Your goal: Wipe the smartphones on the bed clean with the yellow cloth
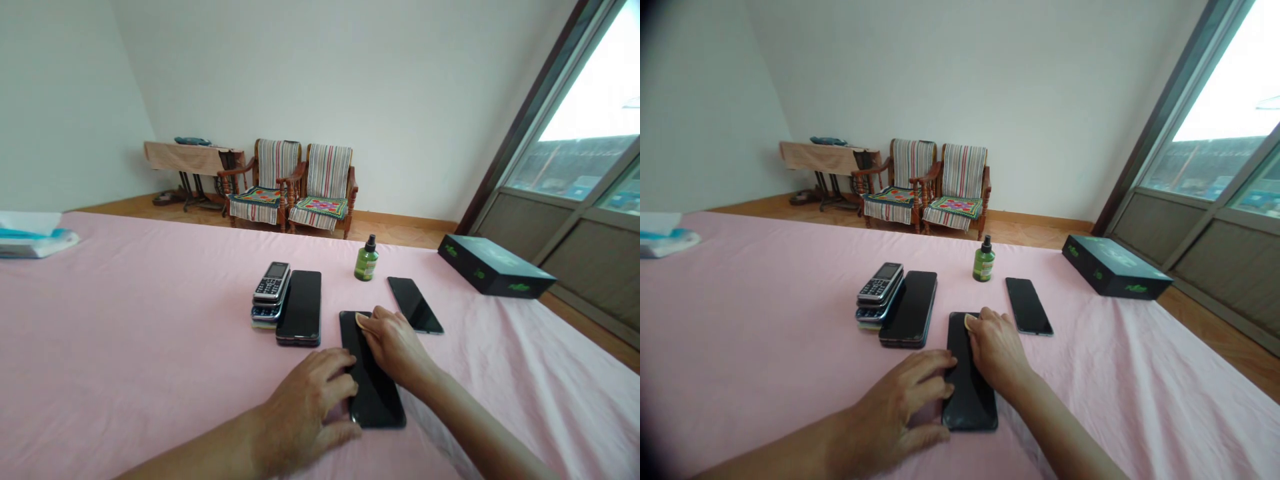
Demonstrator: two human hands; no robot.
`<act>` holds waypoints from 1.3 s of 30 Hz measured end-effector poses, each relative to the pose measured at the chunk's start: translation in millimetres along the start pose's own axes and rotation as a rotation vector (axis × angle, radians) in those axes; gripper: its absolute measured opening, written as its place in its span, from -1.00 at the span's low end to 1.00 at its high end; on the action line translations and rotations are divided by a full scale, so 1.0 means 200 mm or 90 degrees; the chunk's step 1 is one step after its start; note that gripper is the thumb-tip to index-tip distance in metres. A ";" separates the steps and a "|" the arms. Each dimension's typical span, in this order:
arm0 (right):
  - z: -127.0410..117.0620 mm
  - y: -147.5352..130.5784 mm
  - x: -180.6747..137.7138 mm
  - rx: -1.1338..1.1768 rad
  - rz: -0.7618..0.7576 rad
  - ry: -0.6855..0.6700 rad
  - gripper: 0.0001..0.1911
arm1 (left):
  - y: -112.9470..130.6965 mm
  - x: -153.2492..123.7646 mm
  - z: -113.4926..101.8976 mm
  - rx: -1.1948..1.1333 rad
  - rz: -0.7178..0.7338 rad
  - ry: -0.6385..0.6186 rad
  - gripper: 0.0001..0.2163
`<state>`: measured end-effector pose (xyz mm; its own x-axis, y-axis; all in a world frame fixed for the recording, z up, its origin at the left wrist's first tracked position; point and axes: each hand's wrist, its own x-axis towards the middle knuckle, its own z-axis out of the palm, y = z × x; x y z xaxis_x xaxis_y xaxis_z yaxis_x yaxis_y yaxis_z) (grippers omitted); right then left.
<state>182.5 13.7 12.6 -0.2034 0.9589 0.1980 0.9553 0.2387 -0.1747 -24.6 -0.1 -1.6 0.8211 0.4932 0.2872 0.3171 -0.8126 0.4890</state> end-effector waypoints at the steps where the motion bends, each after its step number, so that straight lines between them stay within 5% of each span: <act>1: 0.00 -0.02 0.02 -0.005 -0.003 -0.002 -0.78 | 0.00 0.00 0.00 0.002 0.000 0.002 -0.69; 7: 0.04 -0.11 0.11 -0.010 -0.036 -0.003 -0.76 | 0.02 0.01 -0.01 0.001 -0.022 -0.009 -0.70; 39: 0.04 -0.09 0.09 0.064 -0.021 -0.035 -0.78 | 0.01 0.00 0.00 -0.005 -0.028 -0.006 -0.71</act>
<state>160.7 27.4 12.3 -0.2480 0.9567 0.1523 0.9221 0.2813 -0.2656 -23.3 -2.2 -0.7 0.8110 0.5254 0.2575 0.3494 -0.7878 0.5072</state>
